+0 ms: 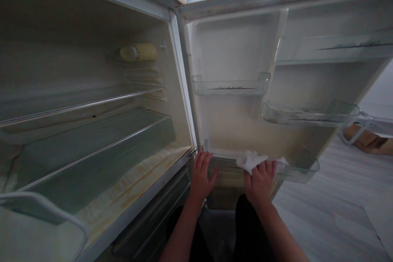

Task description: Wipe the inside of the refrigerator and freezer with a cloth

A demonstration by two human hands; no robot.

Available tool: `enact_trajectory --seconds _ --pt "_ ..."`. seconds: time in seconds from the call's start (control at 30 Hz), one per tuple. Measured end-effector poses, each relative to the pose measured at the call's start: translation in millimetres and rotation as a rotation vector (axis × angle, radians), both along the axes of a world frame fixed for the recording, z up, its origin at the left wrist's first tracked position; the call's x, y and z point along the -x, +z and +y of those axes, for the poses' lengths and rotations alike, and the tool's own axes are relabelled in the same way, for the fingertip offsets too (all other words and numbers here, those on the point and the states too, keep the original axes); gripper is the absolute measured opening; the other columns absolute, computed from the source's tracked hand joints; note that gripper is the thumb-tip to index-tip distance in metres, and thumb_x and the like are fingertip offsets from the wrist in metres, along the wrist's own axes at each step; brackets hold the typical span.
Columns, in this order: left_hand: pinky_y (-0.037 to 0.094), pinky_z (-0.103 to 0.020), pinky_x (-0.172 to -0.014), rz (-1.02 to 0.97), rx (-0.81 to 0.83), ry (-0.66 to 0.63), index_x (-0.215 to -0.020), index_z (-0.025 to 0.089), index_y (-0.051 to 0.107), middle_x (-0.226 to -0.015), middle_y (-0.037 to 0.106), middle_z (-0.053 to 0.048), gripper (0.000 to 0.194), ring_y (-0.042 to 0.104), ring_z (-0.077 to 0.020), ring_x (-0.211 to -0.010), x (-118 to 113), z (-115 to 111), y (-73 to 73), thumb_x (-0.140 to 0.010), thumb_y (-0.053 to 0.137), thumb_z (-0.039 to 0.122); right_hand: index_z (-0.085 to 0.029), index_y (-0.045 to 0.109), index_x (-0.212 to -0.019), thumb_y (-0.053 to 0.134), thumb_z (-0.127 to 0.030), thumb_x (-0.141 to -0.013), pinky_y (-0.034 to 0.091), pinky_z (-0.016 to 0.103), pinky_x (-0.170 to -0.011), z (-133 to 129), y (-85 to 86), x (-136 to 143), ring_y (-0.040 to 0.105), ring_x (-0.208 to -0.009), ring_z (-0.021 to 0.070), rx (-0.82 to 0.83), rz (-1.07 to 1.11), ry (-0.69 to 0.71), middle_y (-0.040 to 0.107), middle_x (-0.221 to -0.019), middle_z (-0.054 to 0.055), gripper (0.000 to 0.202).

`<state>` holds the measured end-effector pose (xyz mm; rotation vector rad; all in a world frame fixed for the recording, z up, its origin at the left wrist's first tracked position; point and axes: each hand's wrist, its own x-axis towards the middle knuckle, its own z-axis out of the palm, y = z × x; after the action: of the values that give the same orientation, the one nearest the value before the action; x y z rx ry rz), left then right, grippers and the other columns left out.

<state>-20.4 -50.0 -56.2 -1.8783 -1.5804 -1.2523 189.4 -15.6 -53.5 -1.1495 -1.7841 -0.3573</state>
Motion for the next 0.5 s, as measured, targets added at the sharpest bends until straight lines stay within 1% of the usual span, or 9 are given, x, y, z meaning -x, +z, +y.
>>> enact_trajectory --seconds 0.07,0.13,0.2,0.23,0.27,0.33,0.4,0.5 --pt "0.039 -0.051 -0.118 -0.002 -0.006 -0.004 -0.139 0.018 0.049 -0.140 0.057 -0.013 0.048 0.037 -0.0281 -0.147 2 0 -1.0 -0.092 0.061 0.024 -0.017 0.072 -0.092 0.056 -0.023 -0.088 0.029 0.057 -0.113 -8 10.0 26 0.047 -0.115 0.0326 0.025 -0.060 0.032 0.063 -0.105 0.013 0.018" --pt "0.038 -0.052 -0.118 -0.014 -0.020 -0.007 -0.139 0.018 0.048 -0.141 0.056 -0.014 0.048 0.036 -0.0288 -0.148 3 0 -3.4 -0.093 0.060 0.023 -0.017 0.073 -0.090 0.059 -0.023 -0.085 0.032 0.054 -0.111 -14 18.1 42 0.048 -0.110 0.0324 0.029 -0.091 0.051 0.064 -0.100 0.013 0.016" --pt "0.038 -0.054 -0.118 -0.023 -0.032 -0.008 -0.139 0.017 0.047 -0.142 0.055 -0.015 0.049 0.035 -0.0296 -0.148 6 0 -5.7 -0.092 0.060 0.023 -0.018 0.073 -0.090 0.061 -0.024 -0.084 0.035 0.052 -0.110 -16 22.1 45 0.048 -0.106 0.0317 -0.007 -0.133 0.091 0.065 -0.096 0.012 0.015" --pt "0.039 -0.054 -0.118 -0.023 -0.036 -0.010 -0.139 0.017 0.047 -0.142 0.055 -0.015 0.050 0.035 -0.0299 -0.148 8 0 -6.4 -0.092 0.060 0.024 -0.018 0.073 -0.089 0.061 -0.024 -0.084 0.035 0.050 -0.110 -16 22.6 41 0.049 -0.104 0.0309 -0.033 -0.158 0.117 0.065 -0.094 0.012 0.014" --pt "0.039 -0.054 -0.118 -0.019 -0.037 -0.013 -0.139 0.018 0.048 -0.142 0.055 -0.015 0.050 0.036 -0.0299 -0.148 10 -1 -6.6 -0.092 0.061 0.024 -0.019 0.072 -0.088 0.062 -0.024 -0.084 0.035 0.049 -0.110 -14 22.1 34 0.050 -0.102 0.0299 -0.058 -0.185 0.142 0.065 -0.092 0.011 0.012" --pt "0.040 -0.053 -0.118 -0.002 -0.028 -0.022 -0.140 0.019 0.048 -0.142 0.056 -0.014 0.050 0.038 -0.0293 -0.147 14 -2 -5.6 -0.092 0.061 0.024 -0.019 0.071 -0.087 0.061 -0.024 -0.085 0.036 0.047 -0.111 -9 18.8 9 0.052 -0.098 0.0277 -0.116 -0.225 0.167 0.065 -0.089 0.009 0.011" --pt "0.040 -0.053 -0.118 0.022 -0.011 -0.034 -0.141 0.021 0.048 -0.141 0.056 -0.013 0.050 0.039 -0.0287 -0.147 16 -3 -3.5 -0.092 0.060 0.023 -0.019 0.068 -0.085 0.059 -0.024 -0.088 0.040 0.047 -0.106 1 13.0 -25 0.054 -0.092 0.0263 -0.214 -0.233 0.128 0.064 -0.084 0.009 0.011" --pt "0.040 -0.052 -0.118 0.041 0.004 -0.036 -0.141 0.021 0.049 -0.141 0.057 -0.012 0.050 0.040 -0.0283 -0.147 14 -4 0.1 -0.092 0.059 0.022 -0.021 0.056 -0.070 0.060 -0.029 -0.089 0.045 0.043 -0.087 23 2.7 -78 0.055 -0.080 0.0249 -0.429 -0.222 -0.008 0.058 -0.069 0.006 0.022"
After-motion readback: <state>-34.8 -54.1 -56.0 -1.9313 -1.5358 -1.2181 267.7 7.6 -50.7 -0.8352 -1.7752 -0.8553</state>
